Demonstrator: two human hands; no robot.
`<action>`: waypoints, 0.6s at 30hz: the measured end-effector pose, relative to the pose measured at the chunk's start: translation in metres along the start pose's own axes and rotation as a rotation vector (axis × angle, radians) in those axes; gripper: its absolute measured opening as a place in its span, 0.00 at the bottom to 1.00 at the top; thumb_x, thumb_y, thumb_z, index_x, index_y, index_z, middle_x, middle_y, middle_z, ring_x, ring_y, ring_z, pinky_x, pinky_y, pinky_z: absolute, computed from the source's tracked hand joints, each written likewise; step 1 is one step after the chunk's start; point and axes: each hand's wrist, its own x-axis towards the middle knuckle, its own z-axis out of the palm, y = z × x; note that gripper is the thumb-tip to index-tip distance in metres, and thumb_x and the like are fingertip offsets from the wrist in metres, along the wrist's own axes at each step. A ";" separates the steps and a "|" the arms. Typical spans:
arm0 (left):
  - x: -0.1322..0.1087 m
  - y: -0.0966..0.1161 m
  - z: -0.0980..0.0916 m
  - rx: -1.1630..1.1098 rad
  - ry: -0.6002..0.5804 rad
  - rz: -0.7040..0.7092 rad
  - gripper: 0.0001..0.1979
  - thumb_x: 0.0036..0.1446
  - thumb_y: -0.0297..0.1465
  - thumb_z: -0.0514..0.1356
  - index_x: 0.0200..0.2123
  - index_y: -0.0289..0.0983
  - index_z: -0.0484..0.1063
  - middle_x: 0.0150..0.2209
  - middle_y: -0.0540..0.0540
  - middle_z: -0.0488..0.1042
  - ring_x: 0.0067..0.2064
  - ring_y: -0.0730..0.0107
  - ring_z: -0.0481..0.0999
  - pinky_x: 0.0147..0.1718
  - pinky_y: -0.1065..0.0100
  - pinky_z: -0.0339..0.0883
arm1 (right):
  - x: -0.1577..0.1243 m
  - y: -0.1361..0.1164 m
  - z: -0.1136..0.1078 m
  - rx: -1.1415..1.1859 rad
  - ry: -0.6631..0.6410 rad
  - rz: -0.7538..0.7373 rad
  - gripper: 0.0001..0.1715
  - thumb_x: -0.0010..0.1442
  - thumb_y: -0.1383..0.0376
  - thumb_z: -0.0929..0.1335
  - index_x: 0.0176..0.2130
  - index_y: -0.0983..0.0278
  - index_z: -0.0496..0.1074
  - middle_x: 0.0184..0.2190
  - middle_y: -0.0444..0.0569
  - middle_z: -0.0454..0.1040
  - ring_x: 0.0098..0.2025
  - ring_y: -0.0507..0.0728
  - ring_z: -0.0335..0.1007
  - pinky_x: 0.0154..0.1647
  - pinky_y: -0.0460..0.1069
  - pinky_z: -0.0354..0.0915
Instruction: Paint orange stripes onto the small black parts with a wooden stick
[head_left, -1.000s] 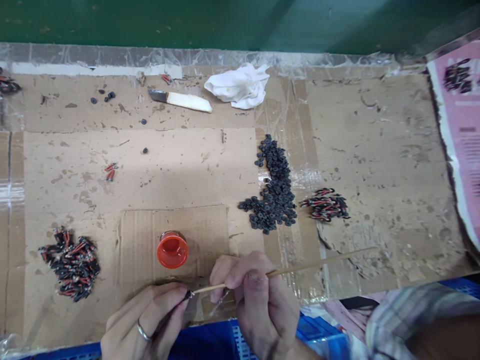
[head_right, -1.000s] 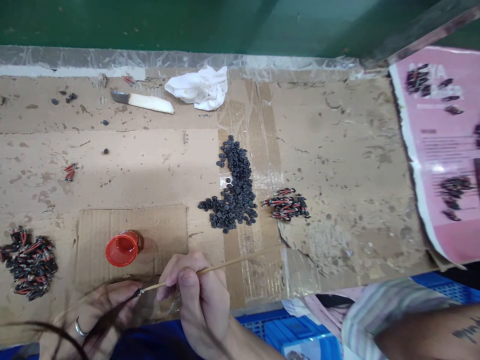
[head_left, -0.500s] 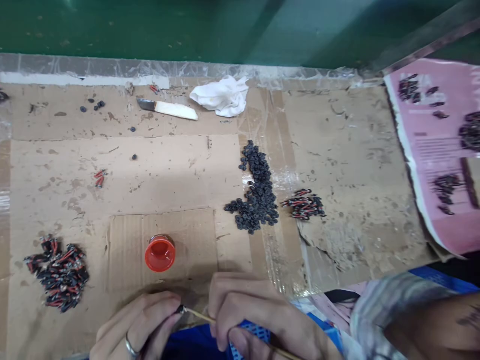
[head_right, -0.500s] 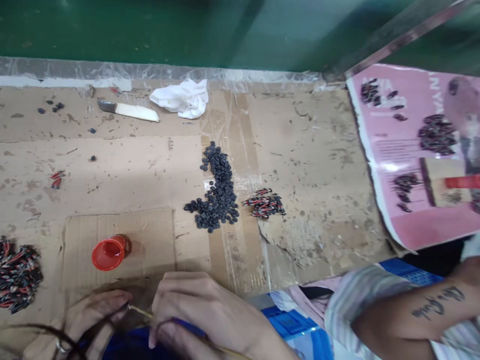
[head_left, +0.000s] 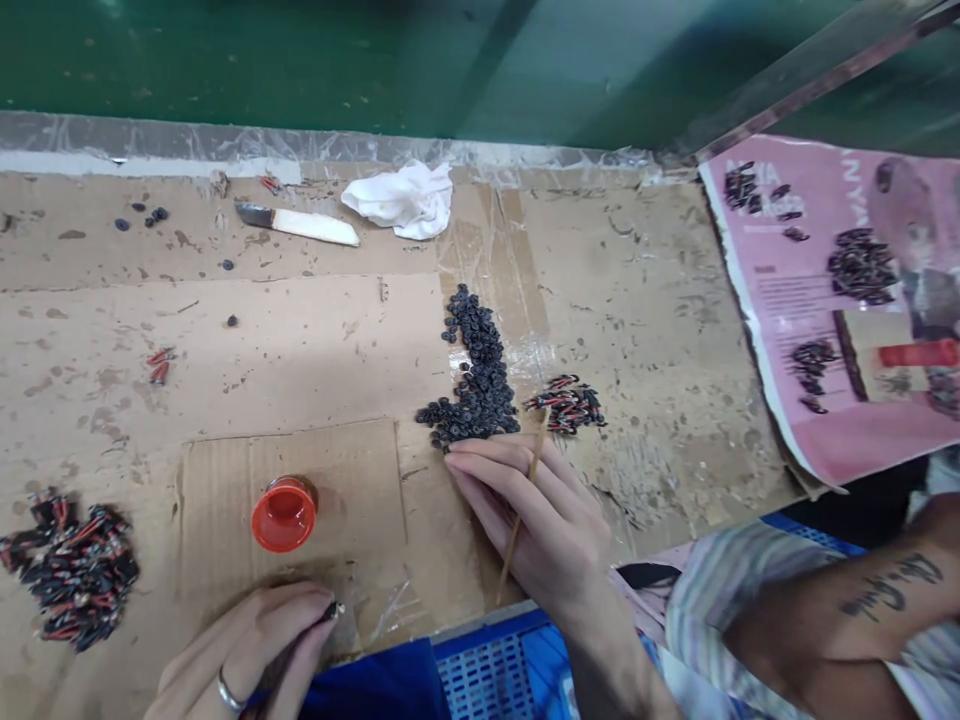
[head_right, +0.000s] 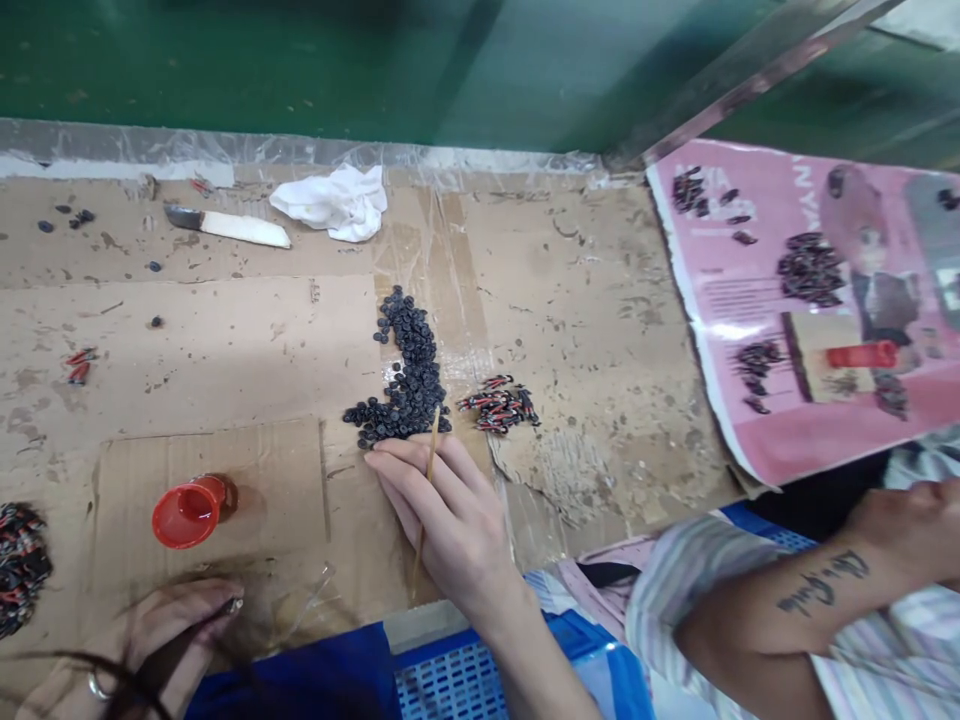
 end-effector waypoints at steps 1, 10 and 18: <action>0.000 -0.001 0.000 -0.006 0.021 -0.012 0.07 0.43 0.46 0.53 0.23 0.58 0.71 0.20 0.68 0.78 0.20 0.83 0.77 0.25 0.90 0.73 | -0.001 0.001 0.001 0.000 -0.005 0.000 0.11 0.55 0.71 0.68 0.40 0.61 0.71 0.33 0.49 0.79 0.36 0.57 0.75 0.37 0.53 0.73; 0.003 -0.038 -0.001 0.011 -0.183 0.450 0.13 0.52 0.41 0.48 0.41 0.54 0.63 0.29 0.65 0.79 0.27 0.88 0.78 0.33 0.93 0.68 | -0.002 -0.004 -0.005 0.110 0.028 0.055 0.07 0.54 0.70 0.68 0.35 0.60 0.70 0.30 0.47 0.78 0.34 0.56 0.76 0.33 0.53 0.74; 0.003 -0.030 0.002 -0.027 -0.190 0.433 0.11 0.51 0.40 0.50 0.37 0.54 0.67 0.28 0.67 0.79 0.27 0.91 0.78 0.34 0.95 0.65 | -0.004 -0.010 0.000 0.098 -0.021 0.063 0.07 0.54 0.70 0.68 0.36 0.59 0.71 0.30 0.47 0.79 0.34 0.57 0.77 0.35 0.53 0.76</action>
